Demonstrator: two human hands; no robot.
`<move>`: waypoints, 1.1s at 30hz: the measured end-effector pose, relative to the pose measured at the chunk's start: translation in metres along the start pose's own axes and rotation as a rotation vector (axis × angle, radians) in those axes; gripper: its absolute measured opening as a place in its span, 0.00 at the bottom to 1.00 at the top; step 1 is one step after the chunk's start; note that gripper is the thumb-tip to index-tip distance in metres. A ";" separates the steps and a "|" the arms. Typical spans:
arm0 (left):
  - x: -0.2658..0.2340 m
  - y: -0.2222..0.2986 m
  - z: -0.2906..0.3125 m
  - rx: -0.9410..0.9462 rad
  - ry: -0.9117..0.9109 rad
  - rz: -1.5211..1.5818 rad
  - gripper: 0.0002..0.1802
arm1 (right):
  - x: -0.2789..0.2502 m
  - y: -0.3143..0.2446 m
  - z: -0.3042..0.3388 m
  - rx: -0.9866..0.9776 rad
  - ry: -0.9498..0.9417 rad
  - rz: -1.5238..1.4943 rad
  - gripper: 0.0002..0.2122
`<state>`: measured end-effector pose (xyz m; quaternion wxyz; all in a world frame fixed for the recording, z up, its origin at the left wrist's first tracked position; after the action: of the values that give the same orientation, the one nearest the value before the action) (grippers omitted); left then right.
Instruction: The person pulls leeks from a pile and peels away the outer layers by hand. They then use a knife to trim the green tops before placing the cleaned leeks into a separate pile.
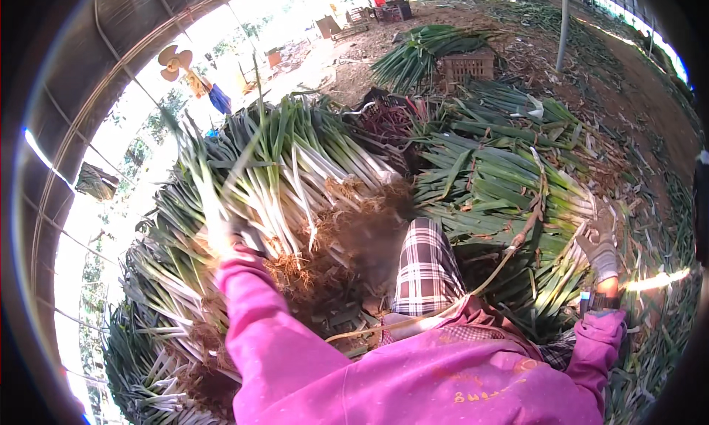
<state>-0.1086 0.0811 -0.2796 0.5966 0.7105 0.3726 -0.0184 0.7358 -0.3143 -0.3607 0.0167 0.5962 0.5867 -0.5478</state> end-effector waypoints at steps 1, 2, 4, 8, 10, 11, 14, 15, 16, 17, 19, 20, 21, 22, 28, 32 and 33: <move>0.041 -0.041 0.037 -0.217 -0.087 0.152 0.13 | 0.000 0.009 0.007 0.028 -0.001 0.027 0.23; 0.108 -0.046 0.091 -0.408 -0.288 0.234 0.08 | -0.012 0.025 0.017 0.078 0.018 0.081 0.21; 0.194 -0.017 0.181 -0.603 -0.633 0.174 0.08 | -0.027 0.072 0.029 0.192 -0.084 0.164 0.24; 0.277 0.087 0.228 -0.288 -0.877 0.215 0.05 | -0.039 0.052 0.039 0.122 -0.201 -0.244 0.29; 0.331 0.112 0.262 -0.486 -0.997 0.545 0.14 | -0.033 0.047 0.056 0.207 0.335 -0.680 0.24; 0.350 0.160 0.286 0.068 -0.985 0.236 0.16 | -0.043 0.115 0.065 0.546 0.096 0.163 0.21; 0.411 0.234 0.394 0.697 -1.041 -0.002 0.20 | -0.003 0.143 0.087 0.174 -0.772 0.963 0.25; 0.420 0.238 0.436 0.910 -1.031 -0.060 0.24 | -0.007 0.158 0.096 0.437 -0.435 0.717 0.25; 0.436 0.237 0.476 1.054 -1.042 -0.234 0.34 | -0.012 0.163 0.106 0.659 -0.069 0.462 0.24; 0.458 0.224 0.506 1.070 -1.111 -0.544 0.41 | -0.005 0.158 0.107 0.643 -0.077 0.472 0.24; 0.491 0.204 0.557 0.996 -1.074 -0.663 0.46 | 0.003 0.161 0.104 0.670 -0.085 0.439 0.23; 0.513 0.196 0.569 0.990 -0.970 -0.680 0.47 | 0.007 0.166 0.089 0.691 -0.080 0.387 0.23; 0.524 0.199 0.585 1.011 -0.921 -0.683 0.48 | 0.004 0.173 0.084 0.664 -0.026 0.317 0.19; 0.534 0.202 0.596 1.024 -0.866 -0.688 0.49 | 0.012 0.204 0.079 0.738 -0.005 0.197 0.16; 0.579 0.201 0.584 0.789 -0.987 -0.786 0.56 | 0.016 0.251 -0.018 0.659 0.102 0.210 0.28; 0.559 0.203 0.574 0.557 -1.153 -0.560 0.50 | 0.075 0.257 -0.027 1.046 -0.297 0.543 0.58; 0.541 0.225 0.581 0.287 -1.323 -0.430 0.48 | 0.085 0.261 -0.017 1.036 -0.338 0.510 0.55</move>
<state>0.6489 -0.1473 -0.5141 0.5815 0.5326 0.0582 -0.6122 0.9093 -0.3263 -0.5737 -0.0521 0.5535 0.0712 -0.8282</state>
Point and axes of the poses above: each hand's wrist, its own z-axis away from the middle knuckle, its own x-axis out of the palm, y = z × x, the point moved 6 cm from there along -z, towards the middle knuckle, and after that the axes turned 8 degrees about y, right-handed, at the moved point
